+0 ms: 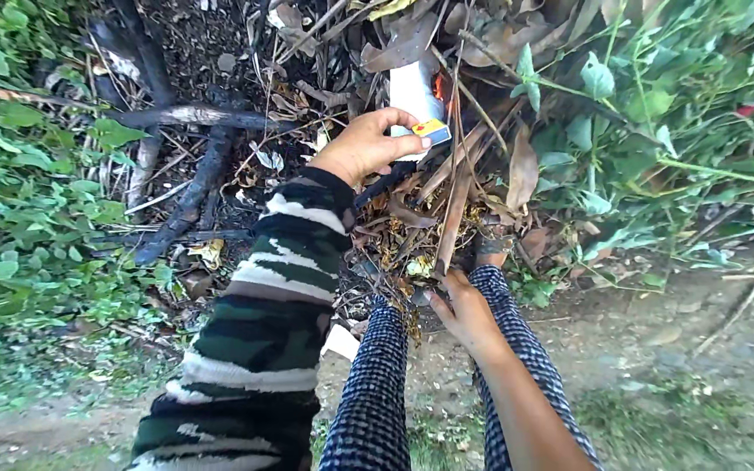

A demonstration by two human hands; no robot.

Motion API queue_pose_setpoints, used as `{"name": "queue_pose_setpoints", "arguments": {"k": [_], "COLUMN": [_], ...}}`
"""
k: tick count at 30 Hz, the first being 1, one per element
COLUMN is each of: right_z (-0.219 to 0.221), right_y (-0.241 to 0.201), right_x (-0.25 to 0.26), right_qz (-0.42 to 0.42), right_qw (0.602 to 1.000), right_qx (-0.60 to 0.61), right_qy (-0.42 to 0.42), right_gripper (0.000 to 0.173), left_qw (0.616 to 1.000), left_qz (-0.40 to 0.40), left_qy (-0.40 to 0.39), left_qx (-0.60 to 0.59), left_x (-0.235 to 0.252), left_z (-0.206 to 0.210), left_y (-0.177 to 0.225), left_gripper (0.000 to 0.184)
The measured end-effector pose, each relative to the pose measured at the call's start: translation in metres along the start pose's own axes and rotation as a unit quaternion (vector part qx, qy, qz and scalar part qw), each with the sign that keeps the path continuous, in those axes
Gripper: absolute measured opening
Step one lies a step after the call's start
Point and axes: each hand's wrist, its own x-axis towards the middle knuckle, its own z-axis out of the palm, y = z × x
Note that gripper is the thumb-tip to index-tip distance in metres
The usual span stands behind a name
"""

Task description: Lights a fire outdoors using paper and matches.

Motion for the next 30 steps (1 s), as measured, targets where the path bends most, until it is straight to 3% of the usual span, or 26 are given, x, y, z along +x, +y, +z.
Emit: {"name": "queue_pose_setpoints", "arguments": {"k": [5,16,24,30], "right_z": [0.0,-0.006,-0.008,-0.007], "right_y": [0.0,0.003,0.004,0.003], "right_x": [-0.001,-0.003,-0.003,-0.003], "right_qz": [-0.005,-0.014,-0.014,-0.011], "right_qw": [1.0,1.0,1.0,1.0], "right_qx": [0.002,0.006,0.002,-0.003], "right_qy": [0.001,0.003,0.001,-0.005], "right_gripper": [0.042,0.043,0.044,0.044], "left_qw": [0.999,0.992,0.994,0.998], "left_qz": [-0.009,0.04,0.037,0.03], "left_qy": [0.013,0.036,0.036,0.046], "left_qx": [0.031,-0.111,-0.096,-0.044], "left_x": [0.013,0.03,0.028,0.025], "left_z": [0.015,0.036,0.032,0.025], "left_y": [0.016,0.009,0.006,-0.002], "left_gripper": [0.046,0.044,0.039,0.046]}}
